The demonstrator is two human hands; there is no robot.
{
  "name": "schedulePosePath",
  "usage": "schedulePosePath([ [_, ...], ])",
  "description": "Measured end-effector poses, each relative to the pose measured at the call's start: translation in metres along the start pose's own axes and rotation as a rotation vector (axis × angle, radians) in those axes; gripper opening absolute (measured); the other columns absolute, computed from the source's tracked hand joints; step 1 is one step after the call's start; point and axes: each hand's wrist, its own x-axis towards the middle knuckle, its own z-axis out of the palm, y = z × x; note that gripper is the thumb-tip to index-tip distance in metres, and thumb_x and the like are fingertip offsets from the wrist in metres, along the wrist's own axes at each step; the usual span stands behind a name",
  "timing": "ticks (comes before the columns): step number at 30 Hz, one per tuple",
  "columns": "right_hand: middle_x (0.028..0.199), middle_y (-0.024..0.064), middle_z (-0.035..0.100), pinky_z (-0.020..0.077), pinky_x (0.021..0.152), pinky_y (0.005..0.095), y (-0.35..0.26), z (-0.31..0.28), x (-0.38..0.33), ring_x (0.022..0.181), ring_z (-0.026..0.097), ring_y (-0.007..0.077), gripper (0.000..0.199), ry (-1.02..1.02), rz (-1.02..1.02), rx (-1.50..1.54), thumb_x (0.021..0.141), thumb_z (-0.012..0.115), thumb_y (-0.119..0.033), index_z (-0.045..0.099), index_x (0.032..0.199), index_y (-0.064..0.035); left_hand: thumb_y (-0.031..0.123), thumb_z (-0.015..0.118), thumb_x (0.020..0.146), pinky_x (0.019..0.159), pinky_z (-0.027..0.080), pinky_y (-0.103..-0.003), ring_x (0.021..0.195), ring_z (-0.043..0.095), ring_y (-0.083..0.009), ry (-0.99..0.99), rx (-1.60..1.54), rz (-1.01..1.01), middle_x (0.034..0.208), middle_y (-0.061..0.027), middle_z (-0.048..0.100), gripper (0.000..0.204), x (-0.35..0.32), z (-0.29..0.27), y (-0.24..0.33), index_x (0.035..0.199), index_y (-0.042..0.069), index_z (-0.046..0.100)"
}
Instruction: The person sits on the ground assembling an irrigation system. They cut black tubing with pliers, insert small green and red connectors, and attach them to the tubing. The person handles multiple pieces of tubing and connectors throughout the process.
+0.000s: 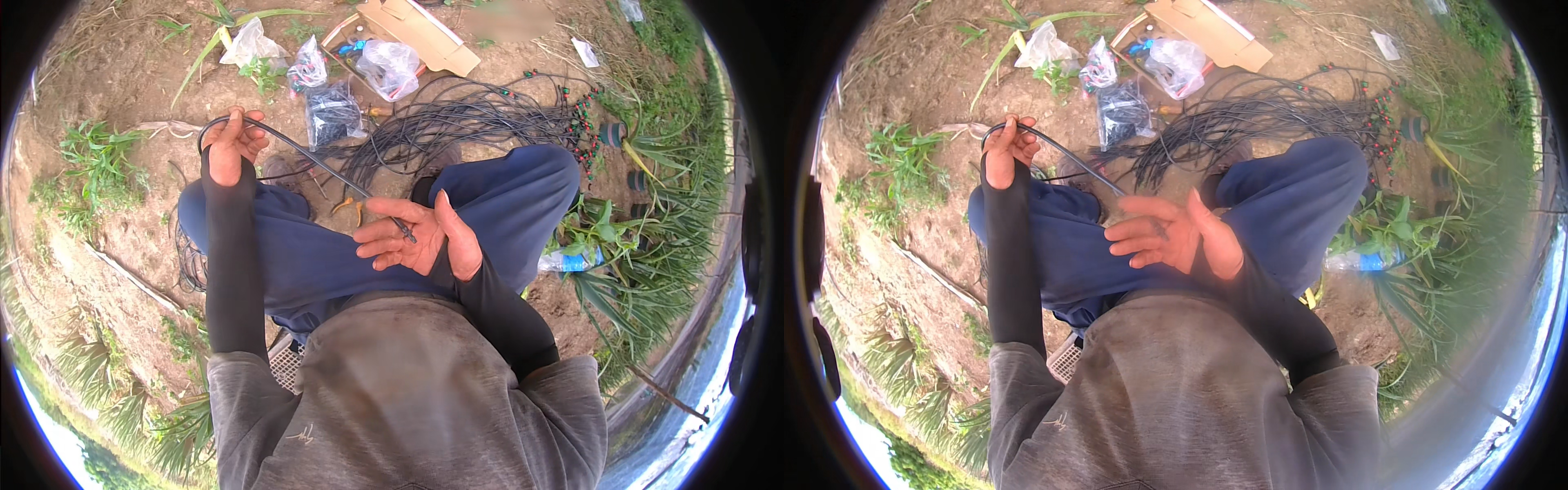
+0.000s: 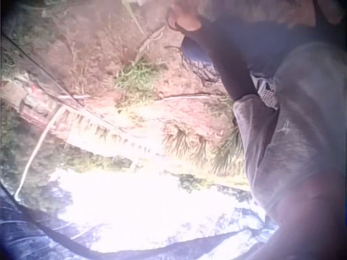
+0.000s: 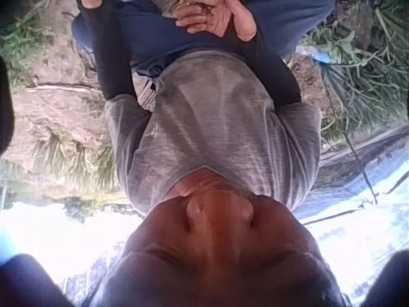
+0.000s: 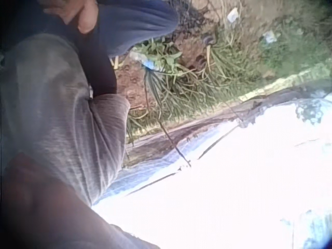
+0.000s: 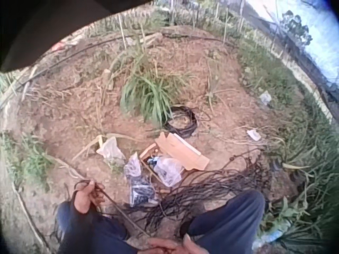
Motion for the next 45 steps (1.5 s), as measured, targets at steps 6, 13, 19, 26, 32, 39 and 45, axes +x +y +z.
schedulePosePath([
  [6, 0.104, 0.0214, 0.064, 0.0472, 0.076, 0.0329, -0.022, -0.007, -0.012, 0.092, 0.062, 0.025, 0.057, 0.011, 0.099, -0.608, 0.1, 0.044, -0.033, 0.033, 0.147, -0.0023, 0.021, 0.057, 0.097, 0.077, 0.054, -0.036, 0.086, 0.063, -0.0223, 0.091, -0.131, -0.026, 0.1, -0.0114, 0.067, 0.027, 0.011, -0.04, 0.022, 0.117, 0.002, 0.054],
  [13, 0.082, 0.008, 0.061, 0.0456, 0.069, 0.0279, -0.082, -0.045, -0.066, 0.073, 0.055, 0.0145, 0.041, 0.293, 0.058, -0.929, 0.098, 0.043, -0.003, 0.05, 0.138, -0.0024, 0.018, 0.05, 0.1, 0.063, 0.047, -0.028, 0.069, 0.053, -0.0168, 0.126, -0.678, -0.041, 0.074, -0.0024, 0.053, 0.022, 0.023, -0.161, 0.125, 0.109, -0.001, 0.055],
  [19, 0.083, 0.008, 0.059, 0.0462, 0.079, 0.0323, -0.175, -0.068, -0.103, 0.083, 0.058, 0.0235, 0.039, 0.461, -0.108, -2.154, 0.086, 0.05, 0.008, 0.063, 0.119, -0.007, 0.014, 0.043, 0.103, 0.051, 0.035, -0.027, 0.054, 0.038, -0.0105, 0.296, -0.507, 0.057, 0.066, 0.0006, 0.039, 0.024, 0.015, -0.313, 0.227, 0.116, -0.002, 0.055],
  [26, 0.087, 0.0102, 0.064, 0.0499, 0.077, 0.0402, -0.164, -0.092, -0.039, 0.089, 0.06, 0.0316, 0.043, 0.35, -0.118, -2.502, 0.072, 0.056, 0.004, 0.067, 0.11, -0.0108, 0.036, 0.048, 0.102, 0.045, 0.027, -0.025, 0.05, 0.03, -0.0093, 0.377, -0.286, 0.197, 0.065, 0.0023, 0.037, 0.032, 0.014, -0.321, 0.277, 0.096, 0.004, 0.047],
  [32, 0.104, 0.0098, 0.068, 0.0534, 0.081, 0.0409, -0.047, -0.189, 0.056, 0.099, 0.063, 0.0318, 0.049, -0.073, 0.383, -2.423, 0.068, 0.064, -0.006, 0.066, 0.115, -0.0174, 0.068, 0.032, 0.095, 0.041, 0.02, -0.022, 0.049, 0.025, -0.0042, 0.262, 0.526, 0.265, 0.061, 0.0088, 0.031, 0.082, 0.051, -0.043, 0.18, 0.138, -0.001, 0.044],
  [39, 0.105, 0.0151, 0.066, 0.0528, 0.08, 0.0443, 0.046, -0.285, 0.146, 0.097, 0.064, 0.0354, 0.029, 0.118, 0.632, -1.983, 0.083, 0.06, -0.013, 0.068, 0.111, -0.0135, 0.056, 0.038, 0.1, 0.058, 0.04, -0.029, 0.06, 0.05, -0.0111, -0.266, 0.858, -0.092, 0.064, -0.0015, 0.052, 0.061, 0.104, 0.018, 0.013, 0.121, 0.006, 0.066],
  [45, 0.107, 0.0167, 0.065, 0.0512, 0.083, 0.0391, 0.025, -0.309, 0.218, 0.096, 0.065, 0.0339, 0.022, 0.634, 0.067, -1.711, 0.089, 0.055, -0.009, 0.068, 0.107, -0.0075, 0.011, 0.045, 0.097, 0.062, 0.042, -0.027, 0.063, 0.046, -0.0105, -0.275, 1.064, -0.136, 0.07, -0.0006, 0.052, 0.028, 0.118, 0.044, 0.019, 0.118, 0.011, 0.063],
])
